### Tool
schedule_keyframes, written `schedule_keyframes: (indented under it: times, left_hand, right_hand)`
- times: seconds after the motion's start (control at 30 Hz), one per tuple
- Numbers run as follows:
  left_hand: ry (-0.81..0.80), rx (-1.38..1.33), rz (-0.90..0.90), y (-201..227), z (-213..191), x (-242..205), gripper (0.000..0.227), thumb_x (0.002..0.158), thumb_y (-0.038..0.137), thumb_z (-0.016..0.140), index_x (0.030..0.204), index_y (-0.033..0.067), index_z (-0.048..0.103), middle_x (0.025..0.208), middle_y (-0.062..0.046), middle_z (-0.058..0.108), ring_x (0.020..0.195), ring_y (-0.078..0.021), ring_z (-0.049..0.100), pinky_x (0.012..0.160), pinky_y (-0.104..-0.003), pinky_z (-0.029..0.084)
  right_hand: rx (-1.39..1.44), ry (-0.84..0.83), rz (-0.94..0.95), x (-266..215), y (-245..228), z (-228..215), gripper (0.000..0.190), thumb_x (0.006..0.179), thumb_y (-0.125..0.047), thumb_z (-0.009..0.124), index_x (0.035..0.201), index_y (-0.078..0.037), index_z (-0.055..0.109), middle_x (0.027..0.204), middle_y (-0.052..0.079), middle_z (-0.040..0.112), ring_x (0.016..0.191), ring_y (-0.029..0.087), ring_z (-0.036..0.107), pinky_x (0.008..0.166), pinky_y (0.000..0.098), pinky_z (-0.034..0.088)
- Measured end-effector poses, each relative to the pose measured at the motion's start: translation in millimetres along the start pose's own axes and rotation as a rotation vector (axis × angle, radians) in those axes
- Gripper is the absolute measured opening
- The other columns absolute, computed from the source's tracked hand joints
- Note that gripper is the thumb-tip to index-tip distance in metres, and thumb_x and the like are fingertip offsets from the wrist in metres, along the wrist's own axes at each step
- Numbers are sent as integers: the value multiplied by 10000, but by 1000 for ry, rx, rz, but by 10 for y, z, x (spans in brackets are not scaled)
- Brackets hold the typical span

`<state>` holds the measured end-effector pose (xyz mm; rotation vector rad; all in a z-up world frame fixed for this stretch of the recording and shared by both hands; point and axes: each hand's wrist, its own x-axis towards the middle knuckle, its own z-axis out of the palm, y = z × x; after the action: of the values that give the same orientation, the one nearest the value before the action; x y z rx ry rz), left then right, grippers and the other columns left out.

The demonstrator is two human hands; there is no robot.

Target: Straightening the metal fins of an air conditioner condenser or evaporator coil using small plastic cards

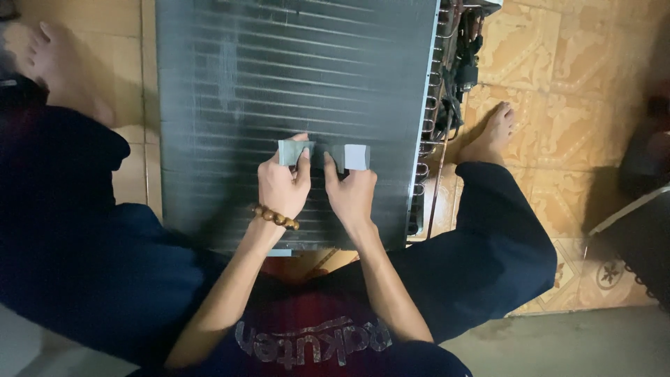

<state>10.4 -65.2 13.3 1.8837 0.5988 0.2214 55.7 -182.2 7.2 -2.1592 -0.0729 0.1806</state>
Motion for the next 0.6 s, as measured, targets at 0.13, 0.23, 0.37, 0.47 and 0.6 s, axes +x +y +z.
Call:
schedule_keyframes:
  times: [0.13, 0.23, 0.37, 0.47, 0.6]
  left_hand:
    - [-6, 14, -14, -23, -12, -2, 261, 1008, 126, 645, 1257, 68, 696, 951, -240, 744, 887, -444, 745, 670, -477, 659]
    - [4, 64, -8, -33, -9, -2, 254, 1007, 160, 651, 1247, 102, 709, 931, -220, 750, 860, -432, 748, 637, -465, 657]
    - [-1, 65, -4, -68, 1, 14, 259, 1013, 190, 628, 1246, 112, 710, 911, -242, 745, 831, -438, 747, 629, -478, 657]
    - [-7, 69, 0, -45, 4, 7, 254, 1019, 169, 620, 1251, 101, 699, 894, -225, 743, 811, -424, 752, 619, -479, 656]
    - [-18, 60, 0, -8, -19, -22, 265, 1026, 144, 604, 1271, 79, 683, 894, -239, 741, 815, -451, 745, 618, -493, 651]
  right_hand:
    - [-1, 2, -3, -12, 14, 3, 215, 981, -140, 689, 953, 73, 683, 436, 112, 558, 361, 59, 413, 341, 281, 297]
    - [1, -3, 18, -24, 25, 15, 217, 979, -139, 684, 1010, 77, 685, 434, 83, 535, 348, 62, 410, 356, 277, 297]
    - [-1, 15, -10, -6, 13, 35, 199, 970, -132, 697, 943, 63, 669, 440, 111, 538, 351, 87, 439, 349, 304, 278]
    - [4, 6, -9, -13, 9, 37, 188, 979, -131, 686, 917, 45, 670, 455, 108, 562, 343, 94, 460, 347, 294, 280]
    - [-19, 15, 5, -35, -10, 29, 180, 968, -107, 695, 885, 51, 674, 466, 109, 562, 362, 104, 473, 356, 296, 318]
